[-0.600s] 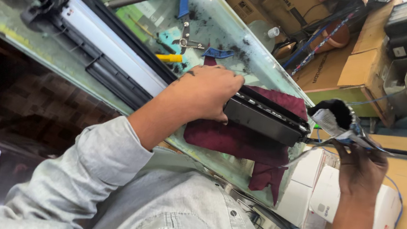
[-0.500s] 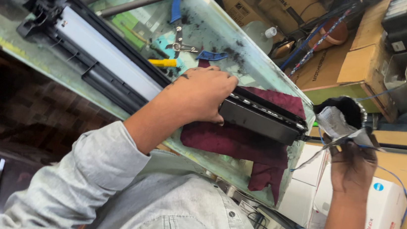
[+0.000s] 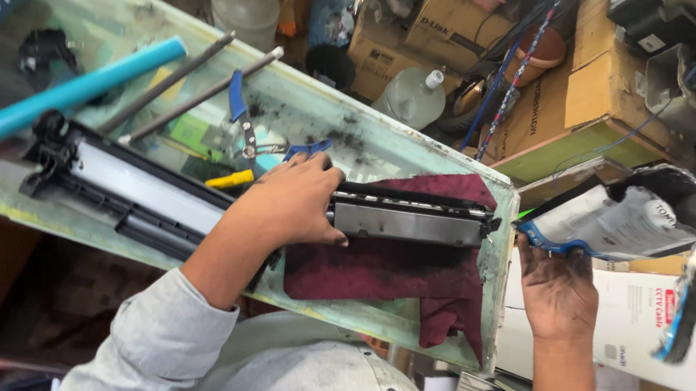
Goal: The person disassembles a printer toner cartridge and applies a sealant or toner from a foil pouch to the internal components.
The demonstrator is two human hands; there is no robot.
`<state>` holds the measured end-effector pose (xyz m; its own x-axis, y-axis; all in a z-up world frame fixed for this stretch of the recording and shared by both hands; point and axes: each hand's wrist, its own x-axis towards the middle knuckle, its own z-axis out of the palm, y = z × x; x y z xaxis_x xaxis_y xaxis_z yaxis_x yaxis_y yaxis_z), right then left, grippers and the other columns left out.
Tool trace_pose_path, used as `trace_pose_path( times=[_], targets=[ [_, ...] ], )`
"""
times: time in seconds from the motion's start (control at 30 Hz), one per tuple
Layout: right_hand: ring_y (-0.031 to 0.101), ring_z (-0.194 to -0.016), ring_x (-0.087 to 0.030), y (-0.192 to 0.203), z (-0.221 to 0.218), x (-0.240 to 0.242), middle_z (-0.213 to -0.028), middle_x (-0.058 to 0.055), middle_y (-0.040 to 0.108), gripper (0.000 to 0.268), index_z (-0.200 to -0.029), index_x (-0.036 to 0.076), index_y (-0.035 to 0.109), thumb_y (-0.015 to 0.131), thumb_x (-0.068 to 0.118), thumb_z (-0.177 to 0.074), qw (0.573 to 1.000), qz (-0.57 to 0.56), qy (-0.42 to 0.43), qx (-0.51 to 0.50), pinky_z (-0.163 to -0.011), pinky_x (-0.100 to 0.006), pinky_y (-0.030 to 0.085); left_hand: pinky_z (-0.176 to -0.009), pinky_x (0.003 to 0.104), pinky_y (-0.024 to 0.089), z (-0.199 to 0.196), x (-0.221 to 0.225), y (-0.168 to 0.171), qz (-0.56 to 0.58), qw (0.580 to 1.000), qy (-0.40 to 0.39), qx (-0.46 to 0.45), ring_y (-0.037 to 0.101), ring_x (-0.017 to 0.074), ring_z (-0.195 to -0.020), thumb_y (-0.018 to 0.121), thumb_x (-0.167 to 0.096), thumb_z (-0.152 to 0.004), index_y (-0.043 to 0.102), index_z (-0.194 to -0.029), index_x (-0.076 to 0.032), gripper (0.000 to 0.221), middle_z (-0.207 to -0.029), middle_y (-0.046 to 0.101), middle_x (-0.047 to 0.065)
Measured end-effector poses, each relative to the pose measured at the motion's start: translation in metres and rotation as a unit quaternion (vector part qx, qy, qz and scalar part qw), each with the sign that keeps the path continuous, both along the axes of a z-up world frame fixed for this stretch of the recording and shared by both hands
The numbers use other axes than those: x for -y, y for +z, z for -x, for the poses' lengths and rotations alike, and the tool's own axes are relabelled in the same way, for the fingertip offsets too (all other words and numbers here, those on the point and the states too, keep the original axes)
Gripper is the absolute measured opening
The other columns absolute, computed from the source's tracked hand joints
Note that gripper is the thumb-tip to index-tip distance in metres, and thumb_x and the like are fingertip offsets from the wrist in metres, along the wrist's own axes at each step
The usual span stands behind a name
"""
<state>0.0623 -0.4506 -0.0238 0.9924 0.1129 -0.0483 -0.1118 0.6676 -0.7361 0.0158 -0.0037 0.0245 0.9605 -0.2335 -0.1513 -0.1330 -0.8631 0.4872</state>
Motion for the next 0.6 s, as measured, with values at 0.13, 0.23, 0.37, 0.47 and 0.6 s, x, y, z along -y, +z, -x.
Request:
trace_pose_path(
  times=[0.13,0.23,0.37,0.47,0.6],
  targets=[
    [0.06,-0.139,-0.034,-0.006,0.005,-0.007,-0.143,-0.012,0.068,0.019,-0.116,0.009,0.072,0.073,0.011,-0.097,0.998,-0.051,-0.001,-0.026,-0.123,-0.056,0.042,-0.106,0.048,0.046,-0.004,-0.003,0.002,-0.002,1.0,0.008,-0.016,0.055,0.0424,-0.125,0.092,-0.049,-0.063,0.064,-0.116,-0.002,0.076,-0.128,0.058,0.023],
    [0.06,-0.135,-0.034,-0.011,0.008,-0.012,-0.14,-0.012,0.068,0.018,-0.117,0.008,0.072,0.071,0.011,-0.099,0.997,-0.053,-0.025,-0.053,-0.12,-0.059,0.042,-0.105,0.049,0.046,-0.006,-0.002,0.004,0.001,1.0,0.012,-0.015,0.054,0.0445,-0.125,0.092,-0.048,-0.062,0.063,-0.118,-0.001,0.078,-0.131,0.057,0.025],
    [0.06,-0.134,-0.034,-0.014,0.011,-0.009,-0.14,-0.013,0.068,0.022,-0.116,0.006,0.073,0.07,0.008,-0.095,0.996,-0.075,-0.02,-0.051,-0.119,-0.061,0.042,-0.106,0.048,0.046,-0.008,0.001,0.006,0.011,0.999,0.024,-0.034,0.055,0.0437,-0.125,0.09,-0.05,-0.063,0.065,-0.117,0.0,0.077,-0.13,0.058,0.024],
    [0.061,-0.136,-0.036,-0.016,0.011,-0.004,-0.141,-0.015,0.068,0.017,-0.111,0.005,0.071,0.071,0.006,-0.095,0.994,-0.103,0.001,-0.034,-0.12,-0.063,0.043,-0.105,0.048,0.047,-0.01,0.003,0.006,0.006,0.998,0.038,-0.052,0.055,0.0441,-0.125,0.088,-0.053,-0.068,0.067,-0.114,0.001,0.073,-0.129,0.058,0.026],
    [0.06,-0.134,-0.034,-0.02,0.012,0.003,-0.14,-0.014,0.067,0.028,-0.121,0.006,0.071,0.072,0.005,-0.093,0.995,-0.079,-0.025,-0.05,-0.119,-0.061,0.042,-0.107,0.047,0.047,-0.015,0.007,0.006,-0.016,0.998,0.036,-0.058,0.056,0.0428,-0.125,0.087,-0.053,-0.07,0.068,-0.111,0.0,0.069,-0.127,0.06,0.024]
  ],
)
